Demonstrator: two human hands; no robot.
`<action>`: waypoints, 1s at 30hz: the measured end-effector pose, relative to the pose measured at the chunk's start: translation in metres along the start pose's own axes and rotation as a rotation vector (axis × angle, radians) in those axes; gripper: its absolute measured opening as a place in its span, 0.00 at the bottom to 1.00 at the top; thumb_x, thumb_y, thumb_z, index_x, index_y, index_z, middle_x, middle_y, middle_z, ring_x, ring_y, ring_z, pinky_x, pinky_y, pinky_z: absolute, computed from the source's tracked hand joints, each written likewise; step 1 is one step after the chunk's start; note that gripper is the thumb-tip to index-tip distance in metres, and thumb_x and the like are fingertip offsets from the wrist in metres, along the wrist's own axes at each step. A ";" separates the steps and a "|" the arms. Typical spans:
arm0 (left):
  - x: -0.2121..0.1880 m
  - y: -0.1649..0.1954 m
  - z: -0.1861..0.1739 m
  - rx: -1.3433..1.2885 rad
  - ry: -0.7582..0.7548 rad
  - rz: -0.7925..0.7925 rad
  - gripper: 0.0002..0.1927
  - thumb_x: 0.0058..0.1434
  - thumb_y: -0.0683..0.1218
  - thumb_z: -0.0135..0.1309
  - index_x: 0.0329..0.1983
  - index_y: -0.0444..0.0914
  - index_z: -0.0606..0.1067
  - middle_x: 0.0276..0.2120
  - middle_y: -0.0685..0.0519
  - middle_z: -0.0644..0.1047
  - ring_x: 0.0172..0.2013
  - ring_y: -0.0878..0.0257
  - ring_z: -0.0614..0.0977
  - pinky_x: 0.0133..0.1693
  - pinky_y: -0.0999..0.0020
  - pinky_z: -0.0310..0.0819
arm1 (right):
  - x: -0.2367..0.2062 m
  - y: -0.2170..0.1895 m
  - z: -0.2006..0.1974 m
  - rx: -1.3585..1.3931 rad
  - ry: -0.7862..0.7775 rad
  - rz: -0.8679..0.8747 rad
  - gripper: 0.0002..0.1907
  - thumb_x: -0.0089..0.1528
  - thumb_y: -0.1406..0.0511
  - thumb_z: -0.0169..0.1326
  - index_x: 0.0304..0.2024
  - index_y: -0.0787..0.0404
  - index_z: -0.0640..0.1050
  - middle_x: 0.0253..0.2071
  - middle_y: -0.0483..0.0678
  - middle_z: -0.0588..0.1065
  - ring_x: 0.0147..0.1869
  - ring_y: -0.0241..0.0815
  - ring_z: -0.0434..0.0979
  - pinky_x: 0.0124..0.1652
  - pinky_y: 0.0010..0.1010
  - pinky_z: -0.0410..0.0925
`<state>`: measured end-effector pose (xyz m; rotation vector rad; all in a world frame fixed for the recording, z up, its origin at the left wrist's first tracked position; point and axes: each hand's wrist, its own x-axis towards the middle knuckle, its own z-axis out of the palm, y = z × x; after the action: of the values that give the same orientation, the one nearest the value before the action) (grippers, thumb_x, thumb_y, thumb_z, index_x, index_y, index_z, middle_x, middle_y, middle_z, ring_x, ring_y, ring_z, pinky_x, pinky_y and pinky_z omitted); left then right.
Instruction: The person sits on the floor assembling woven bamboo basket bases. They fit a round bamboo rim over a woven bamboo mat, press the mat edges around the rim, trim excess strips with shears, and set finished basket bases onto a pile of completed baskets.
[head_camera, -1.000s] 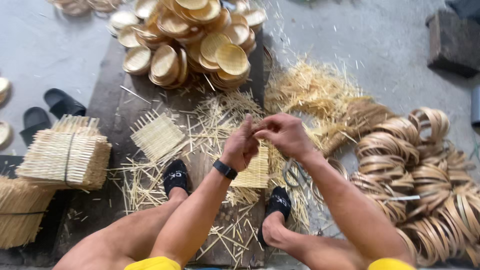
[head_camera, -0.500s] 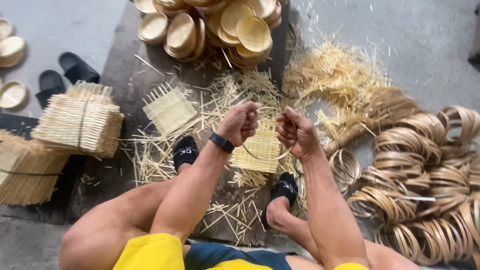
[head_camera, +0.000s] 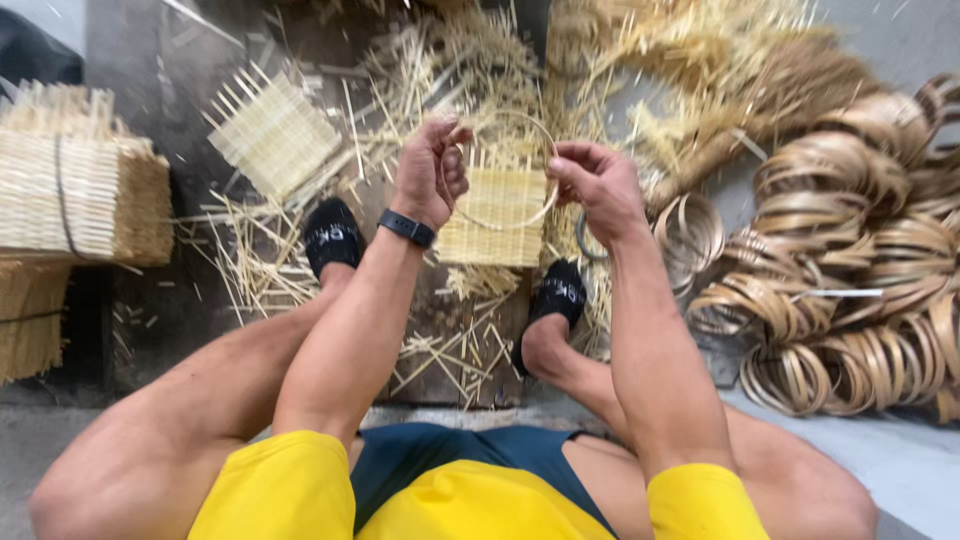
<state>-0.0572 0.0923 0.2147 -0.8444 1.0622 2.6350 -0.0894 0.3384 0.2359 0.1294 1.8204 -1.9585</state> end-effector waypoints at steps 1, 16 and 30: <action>0.005 -0.008 -0.008 0.022 0.047 0.020 0.08 0.61 0.47 0.56 0.27 0.42 0.74 0.13 0.61 0.67 0.13 0.72 0.64 0.17 0.75 0.59 | 0.007 0.011 -0.004 -0.062 0.041 0.004 0.13 0.61 0.68 0.63 0.47 0.66 0.80 0.35 0.47 0.82 0.34 0.35 0.81 0.32 0.26 0.74; 0.068 -0.099 -0.110 1.263 0.367 0.235 0.03 0.53 0.41 0.67 0.30 0.40 0.85 0.27 0.52 0.84 0.27 0.66 0.84 0.36 0.70 0.80 | 0.048 0.161 -0.005 -0.624 0.292 -0.135 0.13 0.54 0.71 0.66 0.42 0.60 0.87 0.35 0.49 0.84 0.36 0.35 0.85 0.40 0.26 0.76; 0.067 -0.095 -0.099 1.096 0.478 0.043 0.05 0.51 0.36 0.66 0.30 0.38 0.84 0.29 0.51 0.85 0.29 0.66 0.87 0.36 0.72 0.86 | 0.046 0.160 -0.005 -0.744 0.295 0.000 0.07 0.54 0.69 0.68 0.36 0.57 0.87 0.31 0.47 0.84 0.33 0.36 0.84 0.39 0.28 0.76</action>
<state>-0.0349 0.0907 0.0632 -1.1119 2.2700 1.4169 -0.0692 0.3280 0.0705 0.1801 2.6098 -1.1869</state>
